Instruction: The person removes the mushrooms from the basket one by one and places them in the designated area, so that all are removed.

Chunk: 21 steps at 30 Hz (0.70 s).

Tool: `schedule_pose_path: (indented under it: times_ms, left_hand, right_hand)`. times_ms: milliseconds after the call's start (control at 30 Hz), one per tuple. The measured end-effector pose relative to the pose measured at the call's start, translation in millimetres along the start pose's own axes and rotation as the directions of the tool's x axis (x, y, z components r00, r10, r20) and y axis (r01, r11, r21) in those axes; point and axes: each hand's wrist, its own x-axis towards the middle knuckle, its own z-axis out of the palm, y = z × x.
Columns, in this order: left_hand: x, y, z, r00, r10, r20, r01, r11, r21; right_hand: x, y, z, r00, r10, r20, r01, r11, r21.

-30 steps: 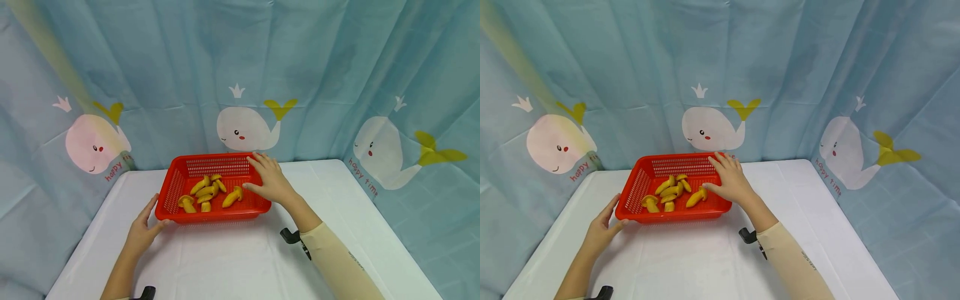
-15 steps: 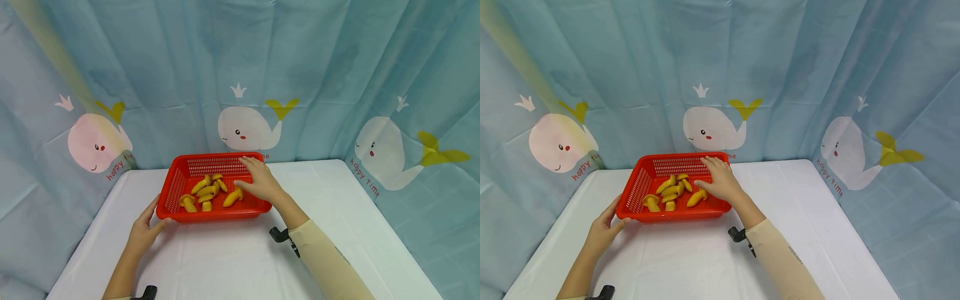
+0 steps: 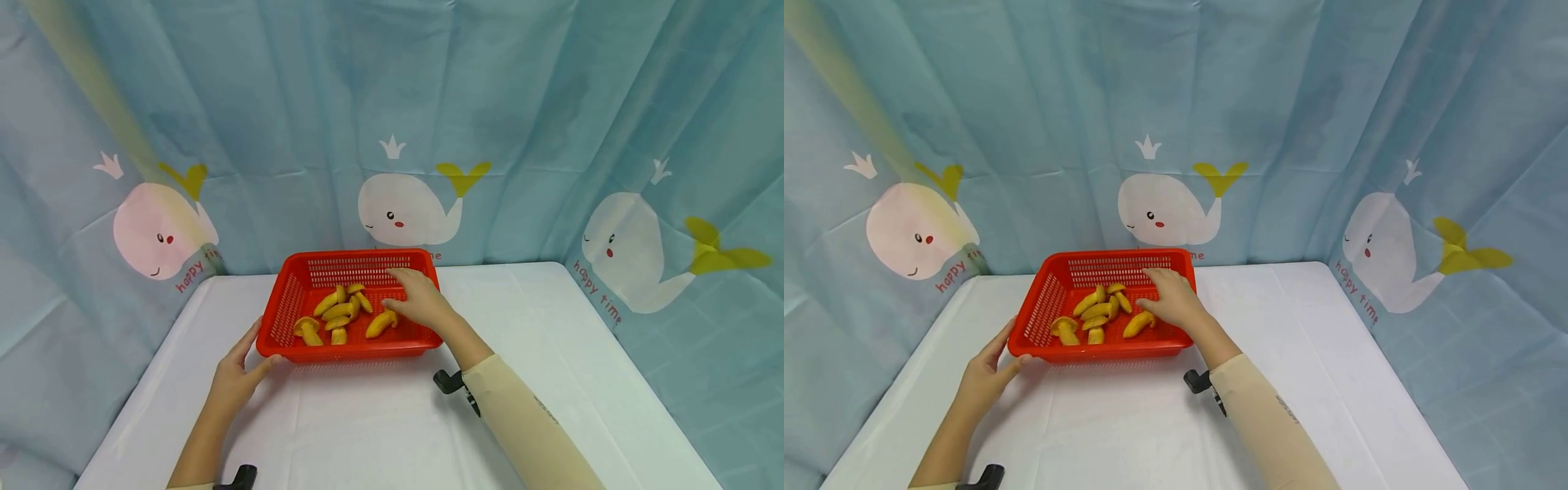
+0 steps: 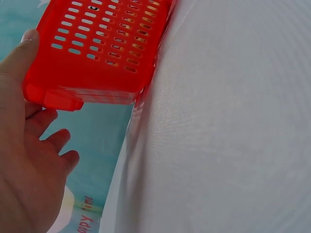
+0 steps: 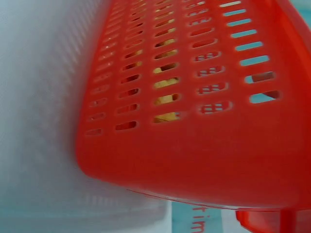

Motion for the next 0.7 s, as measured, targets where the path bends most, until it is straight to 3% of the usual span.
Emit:
schedule_pose_path:
  times_ms: [367,700]
  left_hand:
    - [-0.4,-0.8,0.2,1.000,0.013,-0.023,-0.012,1.000,0.024]
    - [-0.8,-1.6,2.5,0.999,0.018,-0.033,-0.018,1.000,0.020]
  right_hand:
    - [9,-1,11,1.000,0.007,0.010,-0.005,0.987,-0.158]
    - [20,-4,12,0.988,0.142,0.054,-0.137,0.987,-0.082]
